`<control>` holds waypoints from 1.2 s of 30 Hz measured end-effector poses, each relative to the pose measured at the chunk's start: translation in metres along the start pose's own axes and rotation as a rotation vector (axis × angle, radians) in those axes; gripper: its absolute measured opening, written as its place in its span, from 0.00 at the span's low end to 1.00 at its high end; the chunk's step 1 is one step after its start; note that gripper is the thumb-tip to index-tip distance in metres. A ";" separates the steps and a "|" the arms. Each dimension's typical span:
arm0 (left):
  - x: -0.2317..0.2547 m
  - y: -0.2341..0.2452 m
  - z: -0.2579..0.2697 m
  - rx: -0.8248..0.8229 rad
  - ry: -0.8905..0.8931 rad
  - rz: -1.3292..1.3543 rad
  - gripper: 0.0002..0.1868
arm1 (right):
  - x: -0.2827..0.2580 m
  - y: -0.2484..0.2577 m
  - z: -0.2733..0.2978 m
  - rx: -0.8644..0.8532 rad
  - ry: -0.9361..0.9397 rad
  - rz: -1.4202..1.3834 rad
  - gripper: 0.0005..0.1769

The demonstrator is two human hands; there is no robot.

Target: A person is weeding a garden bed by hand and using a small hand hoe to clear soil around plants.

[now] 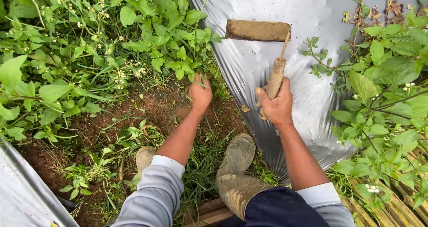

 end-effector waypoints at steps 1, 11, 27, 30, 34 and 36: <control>0.009 0.005 0.002 0.003 -0.005 0.003 0.11 | -0.003 0.000 0.000 0.002 0.006 0.000 0.22; 0.072 0.016 -0.010 -0.174 -0.127 -0.068 0.28 | -0.016 -0.001 0.005 -0.011 -0.004 -0.013 0.22; 0.071 0.000 0.033 -0.252 -0.201 -0.138 0.14 | -0.010 0.000 0.006 -0.003 -0.037 0.041 0.23; 0.002 0.008 0.028 -0.103 0.127 -0.053 0.22 | -0.009 -0.001 0.005 -0.002 -0.029 0.036 0.23; -0.042 0.024 0.066 -0.120 0.264 -0.180 0.23 | -0.009 -0.001 0.007 -0.008 -0.037 0.052 0.22; -0.055 0.013 0.078 -0.279 0.321 -0.168 0.29 | 0.004 0.001 0.004 -0.013 -0.034 0.093 0.24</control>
Point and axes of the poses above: each hand's wrist, its own z-axis away from the middle knuckle, its own y-axis out of the back of the hand, x = y × z, the point moved 7 cm from there along -z, towards the middle knuckle, and after that the axes turned 11 degrees about -y, right-handed, at the moved point
